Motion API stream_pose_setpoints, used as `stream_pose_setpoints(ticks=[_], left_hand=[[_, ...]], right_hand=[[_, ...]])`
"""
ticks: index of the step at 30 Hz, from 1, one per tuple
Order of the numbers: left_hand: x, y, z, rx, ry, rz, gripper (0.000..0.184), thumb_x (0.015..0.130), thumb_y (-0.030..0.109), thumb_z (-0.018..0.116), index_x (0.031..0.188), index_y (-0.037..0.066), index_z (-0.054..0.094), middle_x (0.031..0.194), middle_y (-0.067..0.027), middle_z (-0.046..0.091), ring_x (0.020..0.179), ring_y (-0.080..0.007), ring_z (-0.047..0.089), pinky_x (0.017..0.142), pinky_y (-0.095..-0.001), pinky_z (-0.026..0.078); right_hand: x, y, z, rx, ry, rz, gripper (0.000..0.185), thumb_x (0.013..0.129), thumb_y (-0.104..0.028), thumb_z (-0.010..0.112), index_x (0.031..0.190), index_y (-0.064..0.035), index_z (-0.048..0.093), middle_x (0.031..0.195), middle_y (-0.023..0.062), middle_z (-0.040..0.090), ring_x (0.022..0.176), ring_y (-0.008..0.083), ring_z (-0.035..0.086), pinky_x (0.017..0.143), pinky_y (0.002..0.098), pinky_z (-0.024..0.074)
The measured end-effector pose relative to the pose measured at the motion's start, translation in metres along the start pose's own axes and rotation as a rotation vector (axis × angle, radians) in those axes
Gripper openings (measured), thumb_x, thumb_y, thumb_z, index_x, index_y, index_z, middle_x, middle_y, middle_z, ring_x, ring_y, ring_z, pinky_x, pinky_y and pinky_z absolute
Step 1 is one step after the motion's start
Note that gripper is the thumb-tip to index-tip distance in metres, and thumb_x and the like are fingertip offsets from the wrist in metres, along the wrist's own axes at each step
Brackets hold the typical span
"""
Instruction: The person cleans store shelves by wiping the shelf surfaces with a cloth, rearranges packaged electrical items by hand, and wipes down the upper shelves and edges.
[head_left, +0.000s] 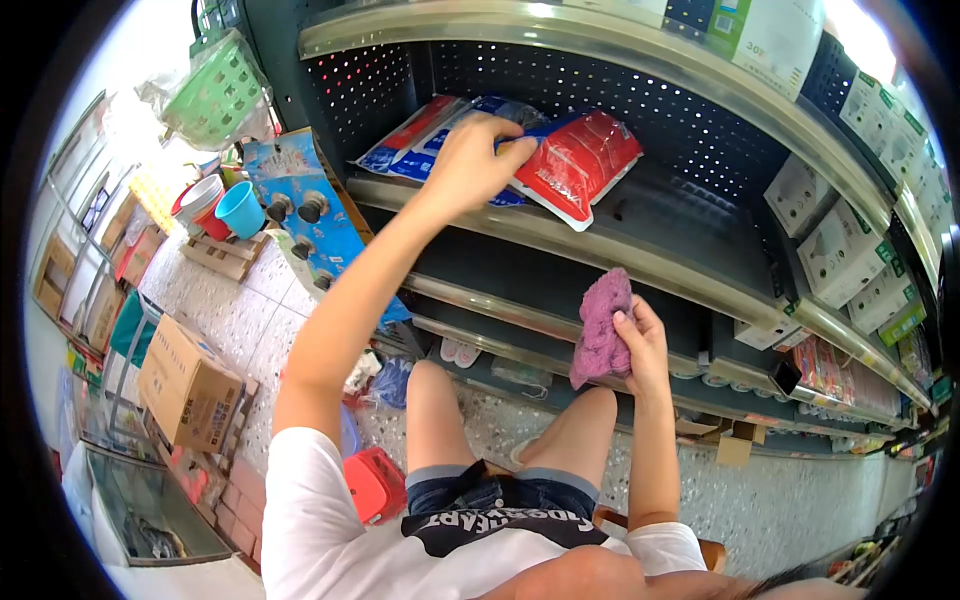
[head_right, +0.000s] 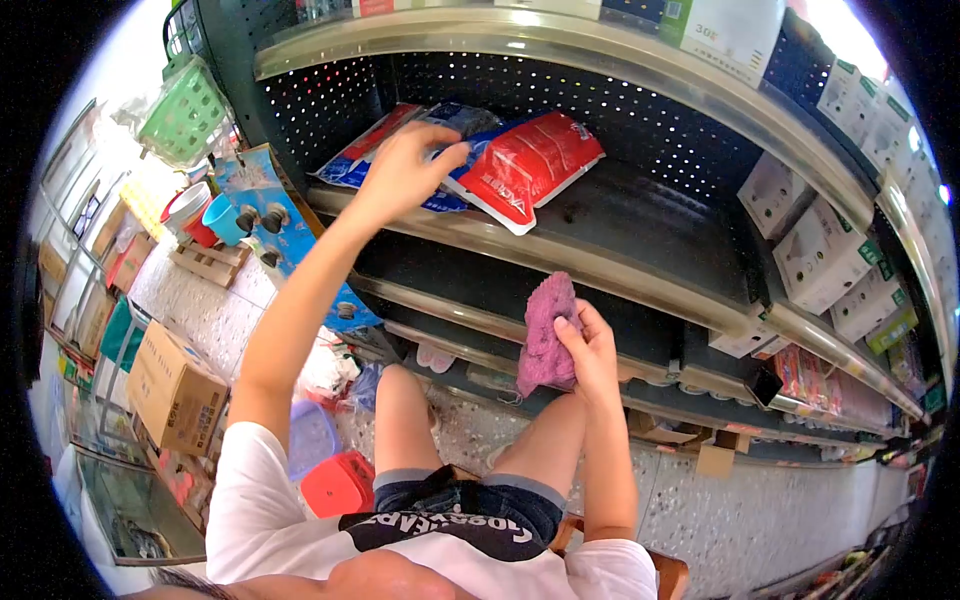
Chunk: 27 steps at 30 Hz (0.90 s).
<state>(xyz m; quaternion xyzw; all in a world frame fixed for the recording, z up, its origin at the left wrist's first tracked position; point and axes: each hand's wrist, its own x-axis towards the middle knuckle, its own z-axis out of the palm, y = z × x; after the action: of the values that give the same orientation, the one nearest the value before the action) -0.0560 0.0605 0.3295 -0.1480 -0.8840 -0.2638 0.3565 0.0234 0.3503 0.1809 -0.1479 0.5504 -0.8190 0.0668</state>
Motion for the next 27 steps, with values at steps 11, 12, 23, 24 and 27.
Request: stream_pose_setpoints(ticks=[11, 12, 23, 24, 27], left_hand=[[0.081, -0.026, 0.052, 0.177, -0.610, -0.385, 0.091, 0.074, 0.068, 0.065, 0.117, -0.012, 0.059, 0.117, -0.0297, 0.059, 0.115, -0.0401, 0.055, 0.099, -0.0524, 0.035], [0.081, -0.023, 0.050, 0.106, -0.697, -0.473, 0.095, 0.073, 0.065, 0.068, 0.128, -0.011, 0.055, 0.131, -0.0314, 0.055, 0.128, -0.0430, 0.049, 0.109, -0.0576, 0.027], [0.082, -0.023, 0.074, -0.230, -0.252, -0.515, 0.065, 0.089, 0.032, 0.068, 0.125, -0.020, 0.049, 0.125, -0.0325, 0.057, 0.112, -0.0337, 0.060, 0.093, -0.0356, 0.047], [0.084, -0.027, 0.074, -0.294, -0.198, -0.543, 0.062, 0.090, 0.031, 0.067, 0.123, -0.020, 0.051, 0.122, -0.0310, 0.059, 0.108, -0.0316, 0.062, 0.089, -0.0356, 0.049], [0.081, -0.026, 0.058, -0.520, -0.109, -0.603, 0.047, 0.094, 0.026, 0.064, 0.111, -0.018, 0.057, 0.105, -0.0231, 0.067, 0.087, -0.0226, 0.068, 0.073, -0.0339, 0.054]], right_hand=[[-0.021, -0.025, -0.015, -0.143, 0.035, -0.003, 0.022, 0.091, -0.015, 0.067, 0.108, -0.0012, 0.062, 0.097, 0.0010, 0.065, 0.087, 0.0078, 0.059, 0.079, 0.0249, 0.0480], [-0.024, -0.023, -0.018, -0.117, 0.055, 0.020, 0.022, 0.091, -0.015, 0.067, 0.108, -0.0012, 0.062, 0.097, 0.0011, 0.065, 0.086, 0.0079, 0.059, 0.079, 0.0249, 0.0481], [-0.038, -0.010, -0.037, -0.092, 0.158, 0.028, 0.017, 0.091, -0.012, 0.066, 0.104, -0.0016, 0.063, 0.094, 0.0011, 0.066, 0.085, 0.0077, 0.059, 0.078, 0.0244, 0.0476], [-0.039, -0.009, -0.037, -0.095, 0.164, 0.024, 0.017, 0.091, -0.012, 0.066, 0.104, -0.0015, 0.063, 0.094, 0.0011, 0.066, 0.085, 0.0078, 0.059, 0.078, 0.0244, 0.0476], [-0.041, -0.003, -0.045, -0.079, 0.164, 0.023, 0.017, 0.091, -0.011, 0.066, 0.104, -0.0014, 0.063, 0.094, 0.0013, 0.066, 0.085, 0.0079, 0.059, 0.078, 0.0244, 0.0475]])
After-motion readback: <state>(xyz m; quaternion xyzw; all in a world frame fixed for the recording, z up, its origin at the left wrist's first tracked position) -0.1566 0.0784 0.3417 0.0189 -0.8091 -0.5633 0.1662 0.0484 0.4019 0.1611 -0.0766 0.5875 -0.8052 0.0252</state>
